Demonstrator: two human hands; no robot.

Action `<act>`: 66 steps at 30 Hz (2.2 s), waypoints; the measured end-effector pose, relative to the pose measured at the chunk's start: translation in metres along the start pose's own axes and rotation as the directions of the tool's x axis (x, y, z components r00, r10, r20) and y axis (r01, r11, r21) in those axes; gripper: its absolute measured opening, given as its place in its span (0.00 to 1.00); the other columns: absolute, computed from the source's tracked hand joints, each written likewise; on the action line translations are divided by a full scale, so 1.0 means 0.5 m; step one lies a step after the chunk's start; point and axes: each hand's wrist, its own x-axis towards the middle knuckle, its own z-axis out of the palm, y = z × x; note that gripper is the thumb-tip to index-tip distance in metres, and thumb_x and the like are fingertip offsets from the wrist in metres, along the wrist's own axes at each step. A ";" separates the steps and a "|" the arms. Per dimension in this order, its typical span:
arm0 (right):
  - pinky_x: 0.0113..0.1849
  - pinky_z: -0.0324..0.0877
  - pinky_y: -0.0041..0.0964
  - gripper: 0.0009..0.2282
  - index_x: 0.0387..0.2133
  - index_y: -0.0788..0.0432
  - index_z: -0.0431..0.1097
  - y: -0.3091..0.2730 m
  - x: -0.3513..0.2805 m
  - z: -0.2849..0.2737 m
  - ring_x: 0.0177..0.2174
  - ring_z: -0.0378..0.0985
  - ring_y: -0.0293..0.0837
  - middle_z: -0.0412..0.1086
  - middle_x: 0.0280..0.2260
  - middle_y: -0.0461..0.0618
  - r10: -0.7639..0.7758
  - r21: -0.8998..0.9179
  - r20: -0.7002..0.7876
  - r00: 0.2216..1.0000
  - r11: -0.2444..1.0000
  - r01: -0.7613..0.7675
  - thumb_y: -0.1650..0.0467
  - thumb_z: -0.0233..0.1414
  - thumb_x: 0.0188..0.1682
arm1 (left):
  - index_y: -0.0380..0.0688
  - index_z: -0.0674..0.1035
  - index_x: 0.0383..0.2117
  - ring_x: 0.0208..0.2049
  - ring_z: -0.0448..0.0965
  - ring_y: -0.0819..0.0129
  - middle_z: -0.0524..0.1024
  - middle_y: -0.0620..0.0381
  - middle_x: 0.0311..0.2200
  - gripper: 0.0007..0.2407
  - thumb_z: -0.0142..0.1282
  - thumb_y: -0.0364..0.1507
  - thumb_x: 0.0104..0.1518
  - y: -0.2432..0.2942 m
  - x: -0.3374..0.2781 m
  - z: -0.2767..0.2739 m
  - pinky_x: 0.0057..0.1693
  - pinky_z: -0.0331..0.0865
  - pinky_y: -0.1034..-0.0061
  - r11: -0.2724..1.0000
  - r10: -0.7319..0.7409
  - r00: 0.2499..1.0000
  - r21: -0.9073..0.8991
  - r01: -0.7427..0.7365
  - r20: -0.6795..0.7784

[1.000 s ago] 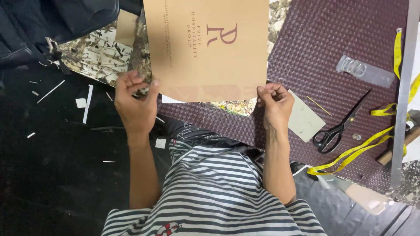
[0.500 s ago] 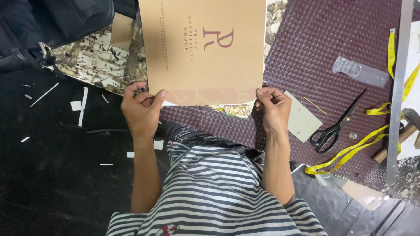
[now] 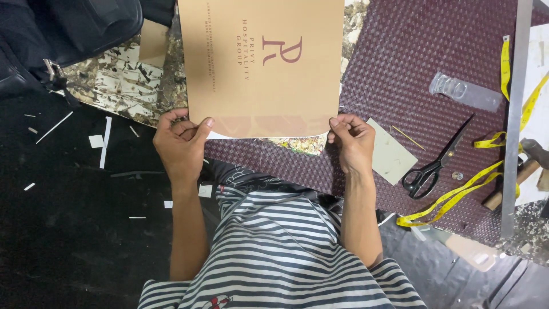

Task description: Cutting a paper template using scissors and aligning it with a leather component on a workbench

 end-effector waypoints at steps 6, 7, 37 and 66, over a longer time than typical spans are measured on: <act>0.23 0.75 0.26 0.05 0.31 0.69 0.73 0.013 0.008 -0.011 0.18 0.76 0.38 0.70 0.19 0.51 0.007 0.039 0.038 0.999 0.999 -0.009 0.77 0.61 0.47 | 0.36 0.71 0.49 0.28 0.82 0.67 0.77 0.45 0.28 0.23 0.75 0.27 0.53 0.000 -0.001 -0.003 0.38 0.79 0.77 1.000 0.022 1.000 -0.014 -0.021 0.010; 0.23 0.75 0.26 0.05 0.31 0.69 0.73 0.015 0.010 -0.013 0.18 0.76 0.38 0.70 0.19 0.52 0.007 0.047 0.046 0.999 0.999 -0.010 0.77 0.61 0.47 | 0.35 0.71 0.49 0.28 0.83 0.68 0.77 0.45 0.28 0.23 0.75 0.27 0.53 0.004 -0.002 -0.002 0.38 0.79 0.77 1.000 0.017 1.000 -0.008 -0.017 0.010; 0.24 0.79 0.28 0.06 0.31 0.71 0.74 0.015 0.015 -0.019 0.19 0.79 0.40 0.72 0.20 0.54 0.052 0.106 0.058 0.997 0.993 -0.058 0.78 0.62 0.45 | 0.38 0.72 0.50 0.29 0.83 0.70 0.77 0.48 0.29 0.23 0.76 0.24 0.52 -0.004 -0.003 0.002 0.39 0.79 0.79 0.997 0.019 1.000 -0.072 -0.018 0.015; 0.24 0.79 0.28 0.08 0.32 0.72 0.73 0.012 0.018 -0.017 0.19 0.78 0.39 0.73 0.22 0.54 0.049 0.103 0.093 0.995 0.993 -0.058 0.79 0.64 0.42 | 0.39 0.72 0.49 0.27 0.81 0.74 0.76 0.51 0.28 0.21 0.73 0.23 0.53 -0.007 0.001 0.000 0.35 0.80 0.82 0.999 -0.007 1.000 -0.043 0.007 -0.009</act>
